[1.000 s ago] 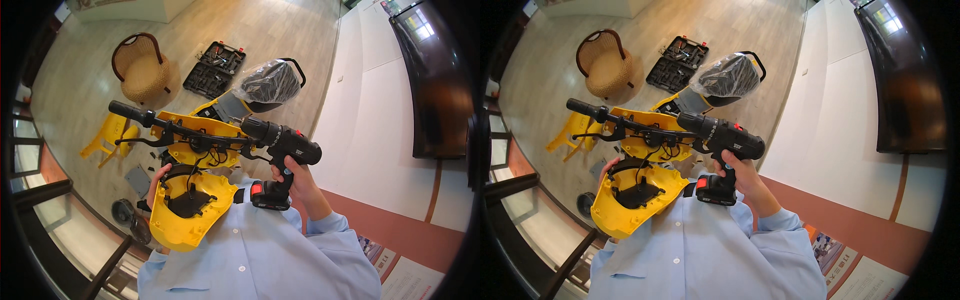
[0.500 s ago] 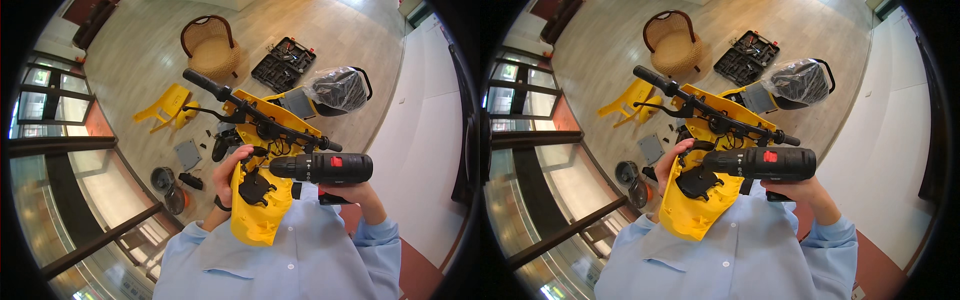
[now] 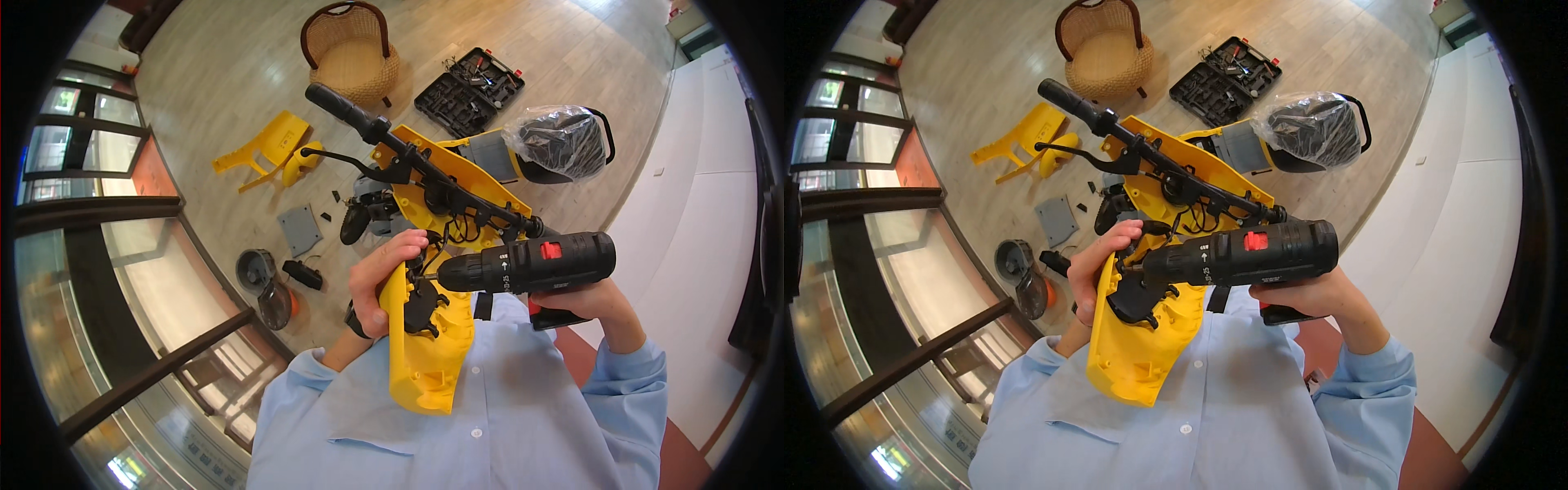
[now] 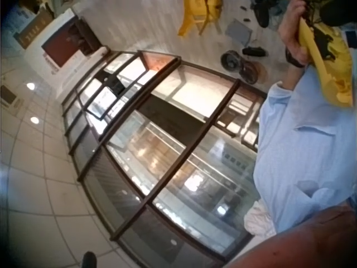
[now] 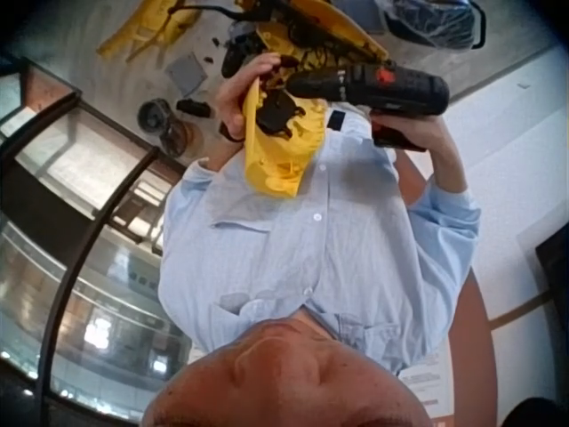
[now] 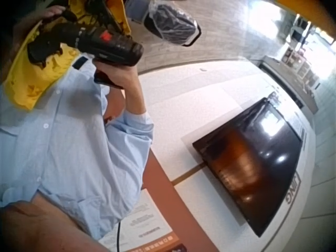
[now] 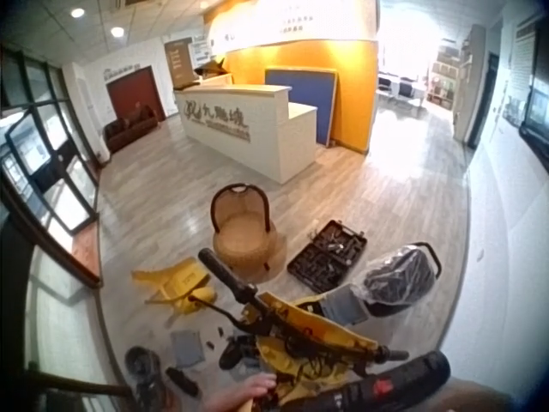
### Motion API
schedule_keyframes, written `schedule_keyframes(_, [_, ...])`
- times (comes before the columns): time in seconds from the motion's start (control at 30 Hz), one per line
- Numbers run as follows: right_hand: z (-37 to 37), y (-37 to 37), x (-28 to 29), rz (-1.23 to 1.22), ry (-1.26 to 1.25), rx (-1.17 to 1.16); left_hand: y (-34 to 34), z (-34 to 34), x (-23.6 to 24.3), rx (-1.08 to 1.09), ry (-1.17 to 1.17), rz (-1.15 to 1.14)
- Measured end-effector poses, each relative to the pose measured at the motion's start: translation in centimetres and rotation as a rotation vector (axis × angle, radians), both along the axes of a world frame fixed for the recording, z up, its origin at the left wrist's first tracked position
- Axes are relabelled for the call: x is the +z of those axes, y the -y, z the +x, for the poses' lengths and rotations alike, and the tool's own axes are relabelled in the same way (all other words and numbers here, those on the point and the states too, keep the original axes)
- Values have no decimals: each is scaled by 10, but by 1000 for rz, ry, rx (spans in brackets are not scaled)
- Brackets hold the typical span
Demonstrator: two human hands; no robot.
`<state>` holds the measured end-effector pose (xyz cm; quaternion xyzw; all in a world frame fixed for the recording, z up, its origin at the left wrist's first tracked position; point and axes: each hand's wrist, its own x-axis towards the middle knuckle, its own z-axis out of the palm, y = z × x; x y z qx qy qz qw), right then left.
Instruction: The recorder is assembling or repairing a yellow plastic motorcycle fairing/dashboard component using a cordless drill.
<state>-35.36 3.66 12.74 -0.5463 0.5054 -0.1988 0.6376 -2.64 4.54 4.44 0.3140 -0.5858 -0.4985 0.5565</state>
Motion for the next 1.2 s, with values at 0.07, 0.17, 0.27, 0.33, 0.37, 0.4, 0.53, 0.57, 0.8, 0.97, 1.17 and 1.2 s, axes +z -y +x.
schedule_keyframes(0.07, [0, 3, 1, 35, -8, -5, 1, -2, 2, 5, 4, 20])
schedule_keyframes(0.17, [-2, 9, 1, -12, 22, 27, 4, 0, 3, -18, 7, 5])
schedule_keyframes(0.27, [-1, 15, 9, 76, 31, 6, 7, -2, 8, -27, 13, 31])
schedule_keyframes(0.33, [1, 18, 15, 275, 44, -70, 10, -1, 6, -39, 30, 16])
schedule_keyframes(0.37, [-1, 19, 12, 276, 45, -73, 12, 0, 6, -50, 45, 0])
schedule_keyframes(0.4, [-5, 19, 7, 165, 25, 4, 14, 0, 6, -53, 46, 2])
schedule_keyframes(0.53, [-21, 29, -24, -563, 134, 278, 17, -2, 9, -79, 36, -29])
schedule_keyframes(0.57, [-18, 35, -22, -474, 221, 304, 17, -1, 9, -82, 34, -28])
schedule_keyframes(0.8, [-29, 25, -43, -511, 181, 258, 17, -1, 9, -58, 25, -47])
schedule_keyframes(0.97, [-20, 35, -10, -533, 27, 351, 14, -1, 8, -54, 42, -64])
schedule_keyframes(1.17, [-18, 38, -5, -165, 8, 340, 15, -1, 6, -63, 45, -112])
schedule_keyframes(1.2, [-18, 36, -5, -163, 8, 337, 14, -1, 6, -66, 44, -110])
